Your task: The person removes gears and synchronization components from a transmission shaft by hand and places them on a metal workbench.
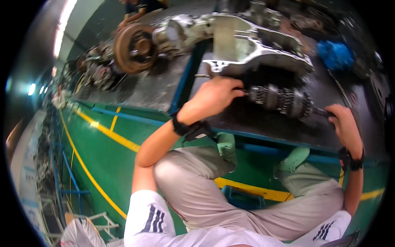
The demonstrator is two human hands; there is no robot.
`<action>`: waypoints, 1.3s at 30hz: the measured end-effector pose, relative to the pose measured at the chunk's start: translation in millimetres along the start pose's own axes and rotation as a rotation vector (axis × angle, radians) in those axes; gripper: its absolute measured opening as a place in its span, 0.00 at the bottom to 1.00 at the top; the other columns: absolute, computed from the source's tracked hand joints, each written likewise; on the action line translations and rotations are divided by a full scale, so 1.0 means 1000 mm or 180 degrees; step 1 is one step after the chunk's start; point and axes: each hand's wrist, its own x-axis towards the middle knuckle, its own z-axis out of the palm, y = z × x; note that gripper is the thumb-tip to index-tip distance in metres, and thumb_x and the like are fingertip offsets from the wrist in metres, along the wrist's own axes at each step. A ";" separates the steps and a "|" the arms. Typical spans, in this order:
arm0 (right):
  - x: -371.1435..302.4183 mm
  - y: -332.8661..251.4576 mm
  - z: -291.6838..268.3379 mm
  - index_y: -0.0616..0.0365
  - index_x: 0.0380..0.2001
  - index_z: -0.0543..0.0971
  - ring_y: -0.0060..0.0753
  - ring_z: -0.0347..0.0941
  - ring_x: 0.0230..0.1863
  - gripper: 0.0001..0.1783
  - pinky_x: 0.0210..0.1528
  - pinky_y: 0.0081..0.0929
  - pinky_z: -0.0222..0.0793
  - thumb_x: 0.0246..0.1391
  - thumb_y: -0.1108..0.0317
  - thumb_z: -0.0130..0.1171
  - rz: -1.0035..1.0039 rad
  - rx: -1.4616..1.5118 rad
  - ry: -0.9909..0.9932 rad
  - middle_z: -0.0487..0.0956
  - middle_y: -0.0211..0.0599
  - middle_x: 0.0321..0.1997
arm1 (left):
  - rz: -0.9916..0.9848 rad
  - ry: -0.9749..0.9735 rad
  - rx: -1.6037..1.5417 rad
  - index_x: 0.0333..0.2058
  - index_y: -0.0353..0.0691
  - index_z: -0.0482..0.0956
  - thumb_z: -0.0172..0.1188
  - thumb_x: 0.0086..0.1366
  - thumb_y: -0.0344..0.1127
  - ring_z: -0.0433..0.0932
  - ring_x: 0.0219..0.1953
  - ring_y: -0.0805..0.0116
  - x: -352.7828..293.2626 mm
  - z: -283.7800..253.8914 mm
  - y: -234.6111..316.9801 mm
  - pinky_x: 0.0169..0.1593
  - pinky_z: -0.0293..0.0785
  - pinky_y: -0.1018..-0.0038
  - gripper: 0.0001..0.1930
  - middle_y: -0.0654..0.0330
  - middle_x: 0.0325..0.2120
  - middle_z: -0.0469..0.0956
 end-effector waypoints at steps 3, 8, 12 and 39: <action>0.001 0.005 -0.010 0.66 0.49 0.82 0.61 0.76 0.52 0.16 0.58 0.46 0.70 0.56 0.82 0.63 0.0185 -0.0033 -0.0152 0.82 0.53 0.46 | -0.0066 -0.0210 -0.0287 0.50 0.40 0.85 0.62 0.75 0.42 0.81 0.51 0.38 0.017 0.007 0.004 0.54 0.77 0.48 0.14 0.43 0.42 0.85; -0.002 0.005 -0.003 0.67 0.47 0.81 0.61 0.76 0.49 0.14 0.55 0.47 0.70 0.56 0.82 0.62 0.0106 -0.0118 0.0001 0.81 0.52 0.43 | -0.0319 -0.0577 -0.0284 0.49 0.40 0.85 0.61 0.75 0.43 0.80 0.51 0.37 0.024 0.004 0.009 0.53 0.77 0.48 0.14 0.44 0.43 0.85; -0.005 -0.001 -0.007 0.67 0.47 0.80 0.61 0.75 0.49 0.14 0.55 0.46 0.69 0.57 0.82 0.61 0.0025 -0.0064 0.0111 0.79 0.52 0.42 | 0.0165 -0.0221 -0.0409 0.50 0.34 0.80 0.60 0.77 0.38 0.86 0.38 0.45 0.021 0.006 0.008 0.44 0.78 0.57 0.13 0.44 0.33 0.85; 0.008 0.007 0.001 0.63 0.47 0.75 0.62 0.72 0.47 0.18 0.51 0.48 0.69 0.68 0.58 0.65 0.0422 0.0221 -0.0653 0.78 0.54 0.42 | -0.0741 -0.0072 -0.0406 0.44 0.32 0.83 0.77 0.57 0.27 0.84 0.39 0.61 -0.003 -0.014 0.000 0.46 0.80 0.66 0.17 0.52 0.37 0.87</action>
